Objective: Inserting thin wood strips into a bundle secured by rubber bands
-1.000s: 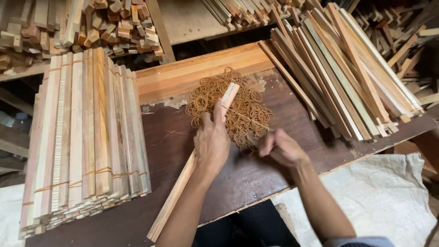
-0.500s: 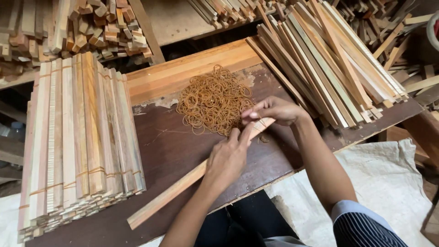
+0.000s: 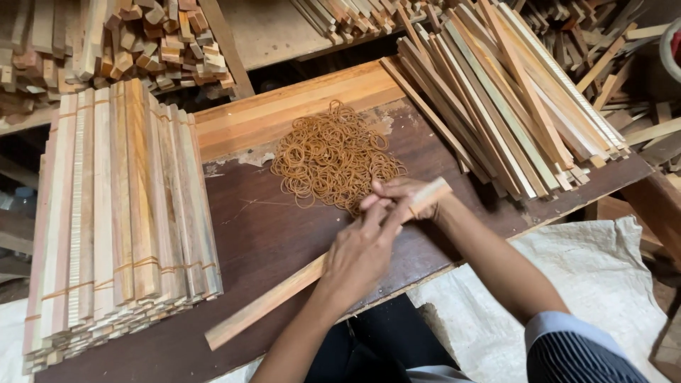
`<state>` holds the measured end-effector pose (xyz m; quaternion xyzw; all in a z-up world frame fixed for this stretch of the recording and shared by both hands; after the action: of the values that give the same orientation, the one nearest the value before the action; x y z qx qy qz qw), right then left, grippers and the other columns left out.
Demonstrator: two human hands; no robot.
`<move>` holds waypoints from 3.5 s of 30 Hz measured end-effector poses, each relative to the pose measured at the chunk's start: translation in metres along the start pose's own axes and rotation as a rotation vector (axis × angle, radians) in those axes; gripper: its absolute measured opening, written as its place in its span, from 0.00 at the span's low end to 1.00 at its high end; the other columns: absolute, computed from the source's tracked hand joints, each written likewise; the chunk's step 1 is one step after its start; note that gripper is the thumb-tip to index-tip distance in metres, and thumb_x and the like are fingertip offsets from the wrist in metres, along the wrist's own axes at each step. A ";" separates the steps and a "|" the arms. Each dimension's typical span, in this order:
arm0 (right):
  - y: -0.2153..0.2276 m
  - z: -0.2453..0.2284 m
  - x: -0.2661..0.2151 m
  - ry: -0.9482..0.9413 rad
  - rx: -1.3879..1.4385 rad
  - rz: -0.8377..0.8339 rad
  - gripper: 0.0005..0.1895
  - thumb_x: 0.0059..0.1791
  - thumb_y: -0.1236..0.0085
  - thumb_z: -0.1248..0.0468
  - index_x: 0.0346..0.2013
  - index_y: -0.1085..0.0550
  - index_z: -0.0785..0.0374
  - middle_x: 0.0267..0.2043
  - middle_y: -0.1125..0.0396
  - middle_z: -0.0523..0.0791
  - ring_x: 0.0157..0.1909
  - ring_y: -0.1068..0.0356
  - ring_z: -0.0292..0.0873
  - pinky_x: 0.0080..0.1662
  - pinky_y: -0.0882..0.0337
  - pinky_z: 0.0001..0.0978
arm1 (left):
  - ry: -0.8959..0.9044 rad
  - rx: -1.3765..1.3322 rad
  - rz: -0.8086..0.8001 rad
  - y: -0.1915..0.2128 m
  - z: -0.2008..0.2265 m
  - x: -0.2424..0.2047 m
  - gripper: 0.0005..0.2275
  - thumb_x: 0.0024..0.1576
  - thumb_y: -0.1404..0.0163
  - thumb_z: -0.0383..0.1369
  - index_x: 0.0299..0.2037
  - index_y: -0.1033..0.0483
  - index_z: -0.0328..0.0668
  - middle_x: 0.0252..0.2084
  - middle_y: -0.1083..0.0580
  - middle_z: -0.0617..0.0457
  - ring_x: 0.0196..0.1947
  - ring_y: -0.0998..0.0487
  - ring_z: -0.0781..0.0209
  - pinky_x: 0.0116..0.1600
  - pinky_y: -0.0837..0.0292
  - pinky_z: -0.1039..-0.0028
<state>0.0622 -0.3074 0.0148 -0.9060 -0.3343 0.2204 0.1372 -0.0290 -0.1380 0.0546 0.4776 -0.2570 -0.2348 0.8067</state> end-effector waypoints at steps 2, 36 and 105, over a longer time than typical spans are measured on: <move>0.002 0.018 -0.007 0.069 0.201 0.175 0.14 0.56 0.48 0.59 0.35 0.23 0.67 0.26 0.29 0.43 0.22 0.31 0.33 0.31 0.22 0.26 | 0.066 -0.028 0.048 0.010 -0.001 -0.002 0.22 0.63 0.62 0.27 0.70 0.40 0.45 0.46 0.30 0.39 0.32 0.19 0.39 0.34 0.22 0.52; -0.026 0.071 -0.032 0.491 0.049 0.566 0.28 0.40 0.33 0.77 0.55 0.25 0.73 0.38 0.23 0.58 0.37 0.21 0.49 0.39 0.19 0.37 | 0.373 -1.105 0.497 -0.028 -0.094 0.038 0.18 0.51 0.37 0.25 0.50 0.25 0.25 0.40 0.22 0.40 0.36 0.17 0.54 0.38 0.19 0.70; 0.098 -0.005 0.049 0.171 -1.288 0.563 0.08 0.43 0.32 0.60 0.36 0.16 0.51 0.33 0.22 0.47 0.44 0.22 0.53 0.47 0.25 0.46 | 0.504 -0.012 0.212 -0.005 -0.097 0.039 0.16 0.62 0.53 0.28 0.59 0.30 0.29 0.43 0.26 0.36 0.43 0.19 0.39 0.41 0.18 0.53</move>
<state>0.1511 -0.3473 -0.0348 -0.8732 -0.1392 -0.0659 -0.4625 0.0614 -0.1012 0.0180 0.4867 -0.0954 -0.0242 0.8680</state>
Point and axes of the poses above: each hand's wrist, its own x-axis towards the middle knuckle, its own y-axis out of the back of the hand, z = x × y, the point moved 1 cm from there along x, towards the middle knuckle
